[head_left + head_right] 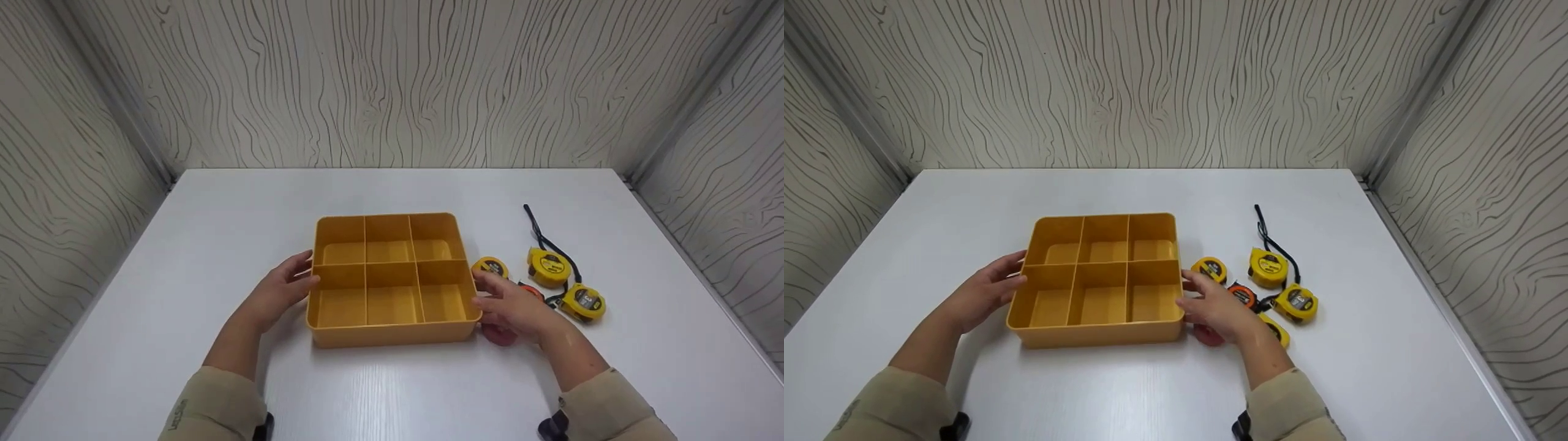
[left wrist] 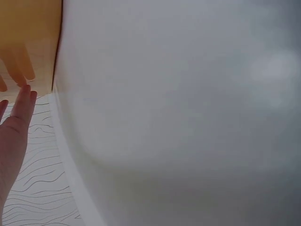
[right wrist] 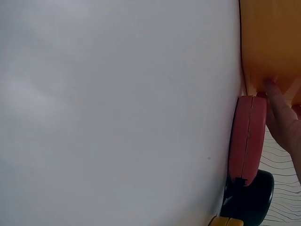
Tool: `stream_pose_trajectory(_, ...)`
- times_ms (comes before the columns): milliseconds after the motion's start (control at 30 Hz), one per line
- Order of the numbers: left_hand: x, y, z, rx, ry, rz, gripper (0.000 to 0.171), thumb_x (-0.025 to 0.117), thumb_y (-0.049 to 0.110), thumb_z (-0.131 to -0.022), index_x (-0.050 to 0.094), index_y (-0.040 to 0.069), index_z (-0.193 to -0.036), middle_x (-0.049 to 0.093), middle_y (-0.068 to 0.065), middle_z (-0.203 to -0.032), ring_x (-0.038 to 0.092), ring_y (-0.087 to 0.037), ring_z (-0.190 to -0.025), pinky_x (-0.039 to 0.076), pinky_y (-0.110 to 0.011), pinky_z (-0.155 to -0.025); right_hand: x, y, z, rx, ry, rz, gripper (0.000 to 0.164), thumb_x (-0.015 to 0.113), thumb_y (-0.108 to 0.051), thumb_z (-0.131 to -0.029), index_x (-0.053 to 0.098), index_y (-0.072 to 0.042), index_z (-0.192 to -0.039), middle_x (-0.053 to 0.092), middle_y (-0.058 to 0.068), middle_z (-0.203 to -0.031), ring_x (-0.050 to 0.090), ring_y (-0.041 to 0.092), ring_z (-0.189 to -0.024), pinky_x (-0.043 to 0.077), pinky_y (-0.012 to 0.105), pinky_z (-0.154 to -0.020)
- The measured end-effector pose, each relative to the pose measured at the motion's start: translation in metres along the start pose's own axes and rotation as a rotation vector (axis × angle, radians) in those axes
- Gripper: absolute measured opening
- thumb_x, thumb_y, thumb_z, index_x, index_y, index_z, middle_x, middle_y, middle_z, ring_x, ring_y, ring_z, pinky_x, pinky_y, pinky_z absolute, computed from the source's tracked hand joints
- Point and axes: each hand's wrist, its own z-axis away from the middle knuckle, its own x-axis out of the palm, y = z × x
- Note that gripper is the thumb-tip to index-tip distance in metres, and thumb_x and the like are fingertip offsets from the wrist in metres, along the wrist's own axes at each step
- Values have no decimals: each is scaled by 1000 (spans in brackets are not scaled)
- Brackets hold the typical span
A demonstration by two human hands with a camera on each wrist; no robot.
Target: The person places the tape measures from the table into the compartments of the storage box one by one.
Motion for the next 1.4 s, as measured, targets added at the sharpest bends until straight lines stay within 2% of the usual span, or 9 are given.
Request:
stream_pose_trajectory(133, 0, 1, -1, 0, -5, -2, 66, 65, 37, -83, 33, 29, -140, 36, 2, -141, 38, -17, -127, 37, -41, -101, -2, -4, 1, 14, 43, 53, 67, 67, -29, -82, 34, -28, -140, 39, -1, -139, 48, 23, -119, 38, 45, -99)
stream_pose_trajectory(200, 0, 2, -1, 1, -6, -2, 66, 65, 37, -83, 33, 29, -141, 36, 2, -142, 38, -17, -128, 37, -41, -101, -3, -7, -2, -15, 43, 75, 71, 69, -32, -79, 34, -27, -140, 38, 0, -140, 45, 25, -122, 38, 45, -99)
stream_pose_trajectory(400, 2, 3, -3, -4, -6, 5, 65, 65, 37, -83, 35, 30, -140, 36, 2, -142, 38, -17, -127, 37, -40, -101, -5, -11, -17, -108, 45, 57, 70, 66, -29, -83, 30, -25, -143, 36, 6, -142, 39, 27, -128, 40, 43, -98)
stream_pose_trajectory(567, 3, 3, -7, -5, -3, 0, 65, 66, 39, -82, 35, 31, -139, 36, 2, -142, 38, -18, -127, 37, -42, -101, -4, -15, -29, -96, 93, 50, 72, 68, -32, -81, 30, -28, -142, 36, 4, -142, 40, 25, -127, 38, 44, -99)
stream_pose_trajectory(833, 2, 0, -10, 33, -17, 25, 69, 67, 41, -80, 35, 28, -139, 35, 2, -143, 38, -19, -128, 37, -43, -101, -5, -17, -43, -88, 127, 25, 61, 60, -21, -88, 31, -29, -141, 34, 4, -143, 43, 23, -124, 37, 44, -100)
stream_pose_trajectory(1167, 3, 3, -11, 6, -4, -6, 67, 66, 41, -81, 34, 32, -140, 34, 3, -143, 37, -19, -128, 37, -43, -101, -6, -16, -44, -93, 71, -34, 59, 58, -22, -90, 31, -27, -142, 31, 4, -145, 40, 25, -126, 36, 46, -101)
stream_pose_trajectory(1400, 5, 5, -7, -14, -17, -8, 66, 68, 41, -79, 37, 34, -137, 36, 5, -141, 40, -15, -126, 38, -43, -100, -9, -12, -36, -114, 46, 12, 76, 68, -40, -79, 28, -25, -143, 31, 5, -145, 36, 25, -130, 34, 46, -102)
